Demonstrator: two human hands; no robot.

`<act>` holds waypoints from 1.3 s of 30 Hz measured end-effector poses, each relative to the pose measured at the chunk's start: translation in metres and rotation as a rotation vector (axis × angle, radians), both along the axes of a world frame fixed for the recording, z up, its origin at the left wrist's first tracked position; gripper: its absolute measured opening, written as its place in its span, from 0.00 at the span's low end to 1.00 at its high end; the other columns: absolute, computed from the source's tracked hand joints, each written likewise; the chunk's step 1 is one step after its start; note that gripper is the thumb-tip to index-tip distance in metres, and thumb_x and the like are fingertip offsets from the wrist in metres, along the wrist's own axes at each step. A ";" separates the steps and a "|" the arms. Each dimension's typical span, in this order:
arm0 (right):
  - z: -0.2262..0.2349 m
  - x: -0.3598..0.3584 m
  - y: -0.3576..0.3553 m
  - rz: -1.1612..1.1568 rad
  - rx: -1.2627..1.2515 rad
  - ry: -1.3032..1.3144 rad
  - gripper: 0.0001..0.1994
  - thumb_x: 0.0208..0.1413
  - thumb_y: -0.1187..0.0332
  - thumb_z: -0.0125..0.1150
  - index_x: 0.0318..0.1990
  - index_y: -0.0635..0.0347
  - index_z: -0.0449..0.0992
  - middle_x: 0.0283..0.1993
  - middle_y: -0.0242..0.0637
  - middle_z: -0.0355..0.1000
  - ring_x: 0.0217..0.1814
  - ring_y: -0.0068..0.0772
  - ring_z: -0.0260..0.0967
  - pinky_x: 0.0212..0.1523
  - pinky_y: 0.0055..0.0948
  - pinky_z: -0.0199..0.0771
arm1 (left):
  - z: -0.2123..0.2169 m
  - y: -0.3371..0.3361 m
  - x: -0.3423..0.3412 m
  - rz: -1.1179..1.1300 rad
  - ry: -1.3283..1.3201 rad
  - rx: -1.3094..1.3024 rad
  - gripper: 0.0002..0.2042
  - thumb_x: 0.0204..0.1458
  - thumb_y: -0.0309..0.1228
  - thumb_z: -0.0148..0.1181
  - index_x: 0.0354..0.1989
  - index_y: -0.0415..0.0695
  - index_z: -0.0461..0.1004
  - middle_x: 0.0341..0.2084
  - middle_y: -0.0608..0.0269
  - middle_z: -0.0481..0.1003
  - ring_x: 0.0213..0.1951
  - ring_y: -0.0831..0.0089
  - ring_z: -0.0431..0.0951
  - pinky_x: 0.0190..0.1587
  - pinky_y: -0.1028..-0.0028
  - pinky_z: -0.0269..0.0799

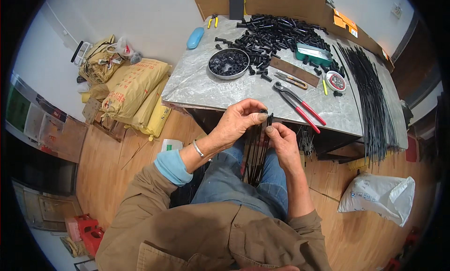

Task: Assembling wiring harnesses by grouping wires and securing them with clips and connectors.

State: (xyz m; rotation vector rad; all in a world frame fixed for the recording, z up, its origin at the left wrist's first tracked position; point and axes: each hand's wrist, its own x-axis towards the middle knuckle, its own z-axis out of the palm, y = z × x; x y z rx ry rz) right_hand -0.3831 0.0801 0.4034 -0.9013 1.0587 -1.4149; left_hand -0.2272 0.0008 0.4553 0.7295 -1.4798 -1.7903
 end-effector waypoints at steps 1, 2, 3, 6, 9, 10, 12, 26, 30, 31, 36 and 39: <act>0.002 0.001 0.002 -0.015 -0.020 0.056 0.10 0.59 0.64 0.58 0.36 0.63 0.76 0.27 0.28 0.72 0.28 0.17 0.68 0.28 0.18 0.64 | -0.002 -0.001 0.001 0.002 -0.023 0.024 0.13 0.50 0.33 0.67 0.43 0.43 0.75 0.32 0.73 0.75 0.32 0.85 0.69 0.34 0.84 0.65; 0.004 0.003 0.003 -0.016 -0.020 0.057 0.10 0.59 0.64 0.58 0.36 0.63 0.76 0.27 0.28 0.72 0.28 0.17 0.68 0.28 0.18 0.64 | -0.003 -0.002 0.002 0.004 -0.045 0.049 0.14 0.50 0.32 0.67 0.43 0.43 0.75 0.33 0.72 0.75 0.32 0.85 0.69 0.34 0.84 0.65; 0.004 0.005 0.004 -0.037 -0.031 0.151 0.10 0.59 0.65 0.58 0.35 0.64 0.76 0.26 0.28 0.72 0.28 0.17 0.67 0.28 0.18 0.64 | -0.002 -0.001 0.002 0.003 -0.045 0.049 0.14 0.50 0.32 0.67 0.43 0.43 0.75 0.33 0.72 0.75 0.32 0.85 0.69 0.34 0.84 0.65; 0.010 0.008 0.004 -0.073 -0.042 0.266 0.10 0.59 0.65 0.58 0.33 0.64 0.76 0.23 0.26 0.70 0.26 0.15 0.64 0.27 0.17 0.63 | -0.002 0.004 0.001 0.028 -0.010 0.043 0.13 0.50 0.32 0.67 0.43 0.42 0.76 0.32 0.72 0.75 0.32 0.85 0.69 0.34 0.83 0.65; 0.009 0.007 0.003 -0.097 0.005 0.280 0.11 0.57 0.65 0.62 0.31 0.65 0.76 0.24 0.23 0.69 0.27 0.13 0.59 0.28 0.18 0.61 | -0.003 0.007 0.000 0.023 0.039 0.072 0.13 0.51 0.32 0.66 0.44 0.42 0.76 0.33 0.72 0.75 0.32 0.85 0.69 0.35 0.83 0.66; 0.007 0.005 0.002 -0.069 0.027 0.258 0.10 0.57 0.64 0.61 0.32 0.63 0.76 0.26 0.23 0.69 0.27 0.12 0.61 0.27 0.17 0.63 | -0.001 0.009 0.001 0.021 0.052 0.063 0.13 0.52 0.32 0.65 0.44 0.42 0.76 0.33 0.72 0.75 0.32 0.85 0.69 0.35 0.83 0.66; 0.003 0.002 0.001 -0.041 0.050 0.236 0.09 0.58 0.64 0.60 0.33 0.61 0.76 0.27 0.22 0.69 0.27 0.12 0.62 0.27 0.16 0.64 | -0.002 0.010 0.001 0.018 0.065 0.055 0.13 0.52 0.31 0.64 0.45 0.42 0.76 0.33 0.72 0.75 0.32 0.85 0.69 0.36 0.83 0.66; 0.004 -0.003 -0.003 0.128 0.097 -0.021 0.13 0.52 0.62 0.68 0.24 0.55 0.70 0.23 0.23 0.66 0.22 0.13 0.62 0.24 0.15 0.64 | 0.003 0.019 -0.004 -0.047 0.090 0.120 0.20 0.60 0.43 0.53 0.49 0.38 0.73 0.32 0.73 0.73 0.35 0.87 0.68 0.40 0.86 0.63; 0.015 0.008 -0.004 -0.017 0.119 0.104 0.15 0.53 0.61 0.67 0.22 0.55 0.68 0.23 0.21 0.65 0.25 0.11 0.58 0.24 0.16 0.57 | -0.022 0.018 -0.019 0.271 0.153 0.119 0.18 0.59 0.40 0.56 0.48 0.37 0.74 0.32 0.71 0.74 0.32 0.86 0.70 0.36 0.84 0.66; 0.015 0.008 -0.004 -0.015 0.118 0.105 0.15 0.53 0.61 0.67 0.22 0.55 0.68 0.23 0.21 0.65 0.25 0.11 0.58 0.24 0.16 0.57 | -0.023 0.018 -0.019 0.273 0.154 0.118 0.18 0.59 0.40 0.56 0.48 0.37 0.74 0.32 0.71 0.74 0.32 0.86 0.70 0.36 0.84 0.66; 0.010 0.014 -0.003 -0.052 0.081 0.053 0.15 0.54 0.61 0.66 0.23 0.58 0.70 0.22 0.21 0.65 0.23 0.12 0.56 0.23 0.16 0.58 | -0.005 0.032 -0.019 0.397 -0.220 -0.502 0.15 0.53 0.35 0.64 0.39 0.34 0.75 0.31 0.64 0.75 0.33 0.80 0.75 0.36 0.80 0.71; 0.006 0.019 0.000 -0.099 0.044 0.164 0.15 0.54 0.62 0.66 0.24 0.61 0.71 0.21 0.22 0.65 0.23 0.12 0.57 0.24 0.17 0.59 | 0.003 0.029 -0.014 0.360 -0.312 -0.566 0.15 0.51 0.33 0.65 0.40 0.33 0.75 0.31 0.63 0.75 0.32 0.79 0.74 0.35 0.79 0.71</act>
